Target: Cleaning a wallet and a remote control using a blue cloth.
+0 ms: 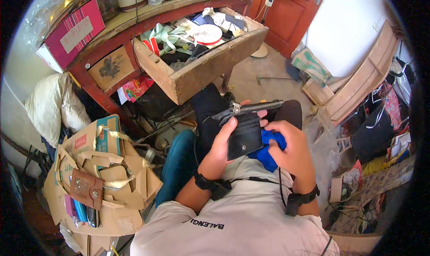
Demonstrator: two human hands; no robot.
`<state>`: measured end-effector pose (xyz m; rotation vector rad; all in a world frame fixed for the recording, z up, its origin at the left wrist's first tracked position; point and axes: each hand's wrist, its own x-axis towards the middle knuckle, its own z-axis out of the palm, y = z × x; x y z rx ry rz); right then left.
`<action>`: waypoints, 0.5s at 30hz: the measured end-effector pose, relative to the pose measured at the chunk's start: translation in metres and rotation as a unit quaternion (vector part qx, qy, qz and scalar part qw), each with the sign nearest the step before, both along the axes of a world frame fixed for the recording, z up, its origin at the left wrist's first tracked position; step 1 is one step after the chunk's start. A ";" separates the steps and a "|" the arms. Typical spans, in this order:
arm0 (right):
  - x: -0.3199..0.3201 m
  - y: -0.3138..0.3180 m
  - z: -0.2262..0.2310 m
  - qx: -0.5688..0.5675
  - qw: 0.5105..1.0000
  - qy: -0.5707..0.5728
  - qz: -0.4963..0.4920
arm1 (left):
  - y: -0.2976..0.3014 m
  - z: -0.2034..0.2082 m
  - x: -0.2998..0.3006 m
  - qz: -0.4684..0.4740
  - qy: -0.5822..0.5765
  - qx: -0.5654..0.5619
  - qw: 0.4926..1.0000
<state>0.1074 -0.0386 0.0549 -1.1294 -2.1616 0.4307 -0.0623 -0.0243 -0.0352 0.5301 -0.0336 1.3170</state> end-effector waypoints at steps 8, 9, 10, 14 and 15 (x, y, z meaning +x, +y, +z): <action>-0.013 -0.009 0.003 -0.031 0.993 -0.104 0.044 | 0.000 -0.003 -0.001 0.003 0.041 0.028 0.999; -0.014 -0.009 0.004 -0.030 0.993 -0.104 0.043 | 0.000 -0.004 0.001 0.005 0.034 0.022 0.999; -0.016 -0.009 0.004 -0.044 0.990 -0.128 0.038 | 0.000 -0.003 0.001 0.004 0.033 0.023 0.999; -0.016 -0.010 -0.003 -0.013 0.991 -0.131 0.032 | 0.001 0.001 0.002 0.015 0.055 0.035 0.998; -0.015 -0.011 -0.004 -0.014 0.991 -0.132 0.028 | 0.002 0.002 0.003 0.014 0.043 0.031 0.999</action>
